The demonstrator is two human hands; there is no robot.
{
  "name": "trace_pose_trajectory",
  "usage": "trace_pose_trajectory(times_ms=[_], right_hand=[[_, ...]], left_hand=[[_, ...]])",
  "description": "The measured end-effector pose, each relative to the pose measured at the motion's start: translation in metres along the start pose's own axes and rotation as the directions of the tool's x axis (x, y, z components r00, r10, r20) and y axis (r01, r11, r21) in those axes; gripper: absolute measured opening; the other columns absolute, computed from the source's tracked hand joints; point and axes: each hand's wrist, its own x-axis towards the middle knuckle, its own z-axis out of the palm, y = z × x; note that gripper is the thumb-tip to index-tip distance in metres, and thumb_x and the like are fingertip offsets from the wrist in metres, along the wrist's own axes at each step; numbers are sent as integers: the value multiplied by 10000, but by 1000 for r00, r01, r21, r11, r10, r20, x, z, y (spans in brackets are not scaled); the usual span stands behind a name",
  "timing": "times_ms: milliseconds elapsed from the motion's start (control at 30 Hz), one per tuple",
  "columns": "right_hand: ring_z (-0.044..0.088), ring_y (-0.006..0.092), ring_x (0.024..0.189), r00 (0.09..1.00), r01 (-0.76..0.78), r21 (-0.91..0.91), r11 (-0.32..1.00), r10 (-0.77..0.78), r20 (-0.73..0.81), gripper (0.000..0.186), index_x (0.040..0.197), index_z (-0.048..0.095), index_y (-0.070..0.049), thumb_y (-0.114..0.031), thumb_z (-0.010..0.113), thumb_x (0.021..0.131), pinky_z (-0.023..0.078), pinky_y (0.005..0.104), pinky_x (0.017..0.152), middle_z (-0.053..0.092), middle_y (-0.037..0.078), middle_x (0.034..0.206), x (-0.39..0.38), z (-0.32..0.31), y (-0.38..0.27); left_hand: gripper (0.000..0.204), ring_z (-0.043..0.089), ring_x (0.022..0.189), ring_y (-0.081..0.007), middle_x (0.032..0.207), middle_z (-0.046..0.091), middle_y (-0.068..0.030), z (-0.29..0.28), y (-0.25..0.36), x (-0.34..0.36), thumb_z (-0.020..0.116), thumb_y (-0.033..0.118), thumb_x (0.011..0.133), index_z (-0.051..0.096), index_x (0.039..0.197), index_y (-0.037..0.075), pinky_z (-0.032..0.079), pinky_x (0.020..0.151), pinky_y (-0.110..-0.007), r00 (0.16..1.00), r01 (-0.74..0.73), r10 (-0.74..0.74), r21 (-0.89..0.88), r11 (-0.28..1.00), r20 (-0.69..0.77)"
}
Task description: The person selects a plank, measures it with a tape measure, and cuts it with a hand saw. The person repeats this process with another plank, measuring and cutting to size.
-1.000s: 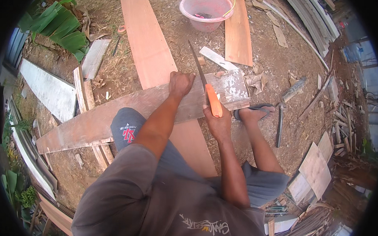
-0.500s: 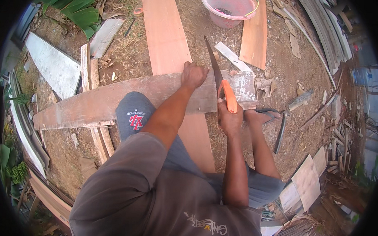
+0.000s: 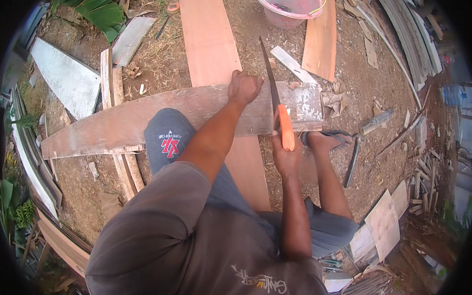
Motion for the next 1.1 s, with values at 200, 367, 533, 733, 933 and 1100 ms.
trace_pose_trajectory(times_ms=[200,367,533,733,933,1100], right_hand=[[508,69,578,999,-13,118,993,9,32,190,834,580,-42,-169,687,927,411,257,527,565,-5,682,-100,-56,31],[659,161,883,987,158,-247,956,-144,72,445,1316,607,49,-116,650,905,518,325,833,704,99,983,-235,-102,27],[495,73,511,998,1,221,975,-15,62,192,852,592,-45,-177,691,951,378,260,454,550,-11,626,-22,-22,-2],[518,74,576,998,37,52,998,-40,58,188,886,599,-39,-174,715,946,412,263,510,568,-8,680,-61,-41,21],[528,99,637,998,-40,-75,996,36,-54,185,969,645,31,-132,682,891,425,281,580,595,19,721,-237,-102,-1],[491,81,510,997,7,174,985,-21,76,244,788,584,-46,-184,679,966,385,272,469,537,-17,611,-7,-23,2]], left_hand=[[513,651,950,-269,838,739,-156,-5,-4,8,443,406,1031,786,860,66,370,989,-432,1000,5,-3,38,999,-31],[504,652,935,-266,830,740,-151,8,-4,1,455,398,1020,788,853,58,376,972,-431,999,20,-23,-48,999,-48],[505,653,922,-273,834,739,-153,4,-3,0,459,402,1021,789,853,59,385,965,-434,999,-4,5,16,1000,-37],[508,649,958,-275,849,743,-144,-4,3,-3,453,409,1028,792,882,61,375,994,-437,1000,8,-9,24,1000,28],[513,642,972,-264,862,746,-139,5,-3,1,431,401,1031,789,878,67,374,1005,-415,1000,17,-17,-7,1000,-13],[523,644,964,-265,845,738,-161,2,-1,-1,430,407,1032,788,871,60,382,986,-427,1000,17,-17,6,1000,-3]])
